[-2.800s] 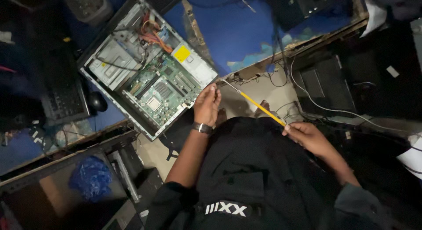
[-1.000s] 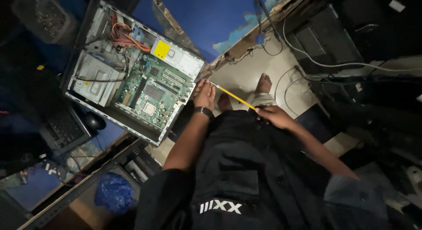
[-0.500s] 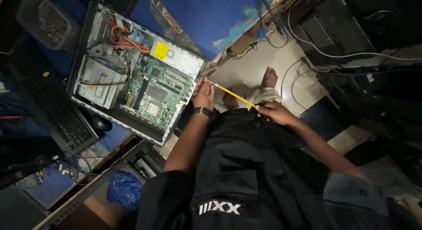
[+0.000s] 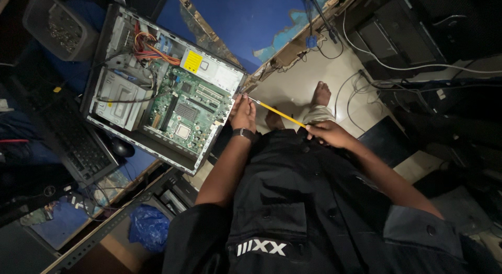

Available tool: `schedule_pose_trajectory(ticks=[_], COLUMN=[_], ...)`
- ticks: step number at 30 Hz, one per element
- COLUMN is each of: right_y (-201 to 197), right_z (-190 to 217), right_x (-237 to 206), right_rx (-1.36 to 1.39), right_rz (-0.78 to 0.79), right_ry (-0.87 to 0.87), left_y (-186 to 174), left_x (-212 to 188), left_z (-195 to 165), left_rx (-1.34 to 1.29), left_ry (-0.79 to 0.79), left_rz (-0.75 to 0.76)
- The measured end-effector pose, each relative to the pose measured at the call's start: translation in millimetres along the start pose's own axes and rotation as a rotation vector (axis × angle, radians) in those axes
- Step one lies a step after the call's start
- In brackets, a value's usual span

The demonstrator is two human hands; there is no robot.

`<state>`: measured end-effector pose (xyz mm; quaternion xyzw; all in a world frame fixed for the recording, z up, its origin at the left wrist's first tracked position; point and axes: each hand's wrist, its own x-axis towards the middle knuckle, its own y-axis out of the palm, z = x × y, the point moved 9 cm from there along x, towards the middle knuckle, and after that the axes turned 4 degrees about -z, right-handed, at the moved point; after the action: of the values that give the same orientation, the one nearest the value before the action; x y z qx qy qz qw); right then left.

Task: The person uses a yellow screwdriver to remove screws from a computer case, then removes a fan and reattaches it to the motherboard. The person continues to tighten screws to secure the fan in place.

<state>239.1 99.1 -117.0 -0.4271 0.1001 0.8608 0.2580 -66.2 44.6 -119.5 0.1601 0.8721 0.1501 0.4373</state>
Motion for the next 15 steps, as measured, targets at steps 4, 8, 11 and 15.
schedule_pose_trajectory(ticks=[4, 8, 11, 15], right_y=[0, -1, -12, -17], right_z=[9, 20, 12, 12], right_x=[-1, -3, -8, -15], right_rx=[0.022, -0.105, -0.127, -0.051], right_rz=[-0.012, -0.03, -0.131, -0.153], right_ry=[-0.044, -0.134, -0.103, -0.21], left_y=[1, 1, 3, 17], left_x=[-4, -5, -6, -9], left_z=[-3, -3, 4, 13], left_rx=[-0.041, -0.055, -0.04, 0.075], left_ry=[0.012, -0.015, -0.094, -0.167], left_rz=[-0.015, -0.033, 0.006, 0.151])
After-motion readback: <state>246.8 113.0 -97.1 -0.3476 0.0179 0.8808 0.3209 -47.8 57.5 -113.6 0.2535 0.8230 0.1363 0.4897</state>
